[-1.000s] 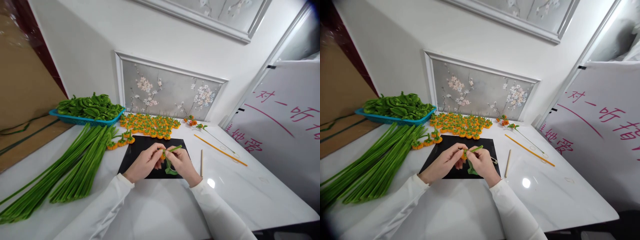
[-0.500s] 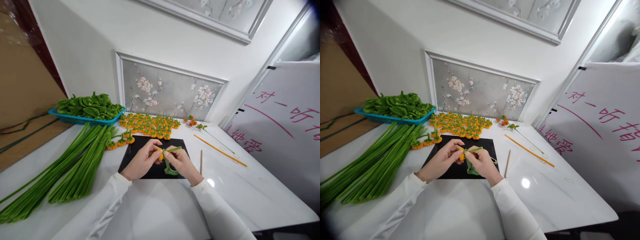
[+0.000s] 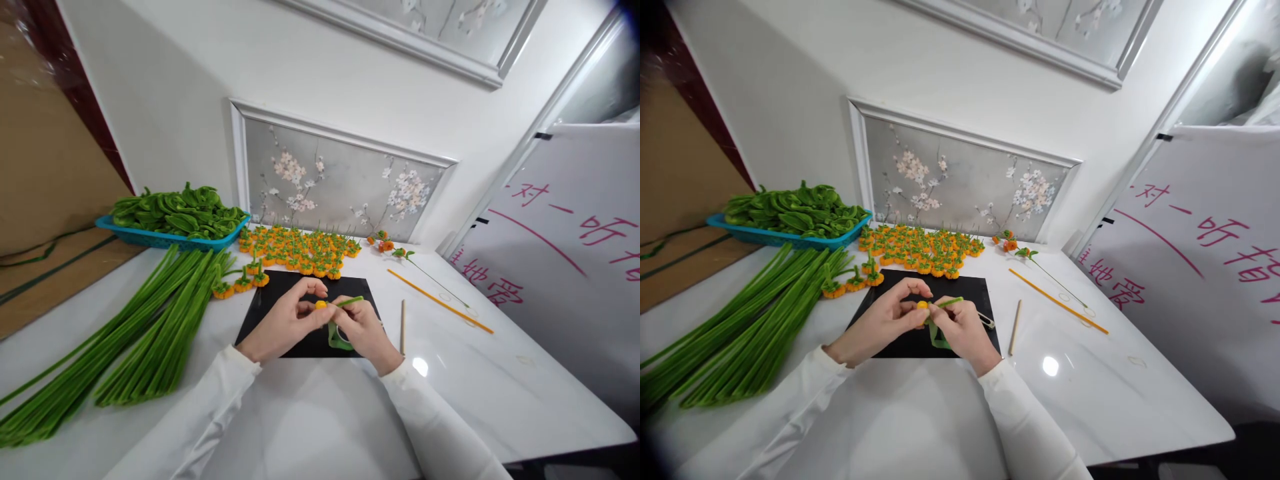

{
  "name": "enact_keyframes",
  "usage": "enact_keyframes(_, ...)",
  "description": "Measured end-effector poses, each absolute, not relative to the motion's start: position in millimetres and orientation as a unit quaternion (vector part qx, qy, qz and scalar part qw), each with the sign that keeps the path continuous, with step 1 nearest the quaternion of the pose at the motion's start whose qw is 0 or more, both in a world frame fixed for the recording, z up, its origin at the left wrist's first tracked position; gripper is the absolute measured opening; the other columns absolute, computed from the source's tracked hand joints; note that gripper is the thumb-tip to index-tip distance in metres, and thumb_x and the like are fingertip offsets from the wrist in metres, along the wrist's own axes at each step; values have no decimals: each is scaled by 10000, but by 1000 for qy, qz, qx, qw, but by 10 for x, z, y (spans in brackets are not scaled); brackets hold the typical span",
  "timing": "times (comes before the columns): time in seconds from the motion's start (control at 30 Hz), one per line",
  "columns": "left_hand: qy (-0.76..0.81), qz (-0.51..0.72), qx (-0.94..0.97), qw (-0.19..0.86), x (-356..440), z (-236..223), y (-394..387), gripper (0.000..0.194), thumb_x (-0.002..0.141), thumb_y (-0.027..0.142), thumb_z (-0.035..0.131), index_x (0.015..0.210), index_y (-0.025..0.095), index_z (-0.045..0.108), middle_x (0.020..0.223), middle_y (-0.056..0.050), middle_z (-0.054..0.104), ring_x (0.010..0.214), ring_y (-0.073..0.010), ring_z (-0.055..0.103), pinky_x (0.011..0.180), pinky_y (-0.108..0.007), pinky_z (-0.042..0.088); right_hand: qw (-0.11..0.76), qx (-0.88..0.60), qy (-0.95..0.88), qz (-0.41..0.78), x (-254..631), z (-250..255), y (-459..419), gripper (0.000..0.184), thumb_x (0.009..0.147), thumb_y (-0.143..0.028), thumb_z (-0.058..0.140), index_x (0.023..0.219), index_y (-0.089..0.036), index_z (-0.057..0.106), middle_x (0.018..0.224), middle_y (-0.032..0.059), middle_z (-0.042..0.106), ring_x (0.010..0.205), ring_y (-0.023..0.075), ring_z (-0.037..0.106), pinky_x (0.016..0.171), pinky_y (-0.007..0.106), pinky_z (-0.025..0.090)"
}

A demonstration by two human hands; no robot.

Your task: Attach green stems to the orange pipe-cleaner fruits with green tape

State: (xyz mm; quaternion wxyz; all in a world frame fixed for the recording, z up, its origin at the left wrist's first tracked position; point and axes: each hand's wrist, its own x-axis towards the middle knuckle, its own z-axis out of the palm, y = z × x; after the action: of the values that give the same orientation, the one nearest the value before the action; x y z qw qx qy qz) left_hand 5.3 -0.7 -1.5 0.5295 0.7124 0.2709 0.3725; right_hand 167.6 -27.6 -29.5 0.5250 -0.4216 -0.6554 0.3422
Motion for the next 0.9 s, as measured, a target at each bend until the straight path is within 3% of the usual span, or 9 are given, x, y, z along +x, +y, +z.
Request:
enact_keyframes(0.07,251,366,730,519,44,-13,10,276,780,278,641,1003,219,490,985,5,487,762,-96,531,704,-222,492,521,-419,-658,347,1685,-309,-258,349,856,-364,514,579,-153,509,614,-9,446,501,77,337,446,222,265)
enact_keyframes(0.2,247,339,714,560,45,-5,19,120,862,305,509,929,205,512,896,12,480,800,-116,520,760,-277,529,504,-418,-672,346,1698,-312,-239,367,864,-370,503,572,-149,517,616,-8,444,507,79,344,462,227,274)
enact_keyframes(0.37,288,311,678,600,32,-22,10,184,889,331,422,912,192,540,886,3,514,802,-130,554,797,-347,548,486,-438,-699,289,1703,-318,-246,370,880,-371,489,589,-148,543,612,1,469,552,98,398,503,233,311)
enact_keyframes(0.53,312,280,654,630,17,-29,28,141,828,250,465,876,163,565,843,-8,569,809,-162,623,807,-343,539,459,-464,-718,241,1704,-344,-259,356,879,-350,492,588,-152,547,586,-7,491,528,92,399,484,224,303)
enact_keyframes(0.73,334,274,673,600,54,-18,-7,187,772,331,584,769,147,552,781,-1,574,691,-168,645,736,-359,557,415,-519,-734,139,1700,-338,-248,281,802,-268,572,545,-175,507,517,-36,429,491,93,366,468,225,269)
enact_keyframes(0.9,350,279,657,607,83,2,-13,255,727,368,644,695,158,503,670,31,556,631,-155,656,667,-313,559,443,-530,-709,145,1697,-307,-248,57,737,-198,601,693,-189,566,628,-22,529,569,112,467,523,219,357)
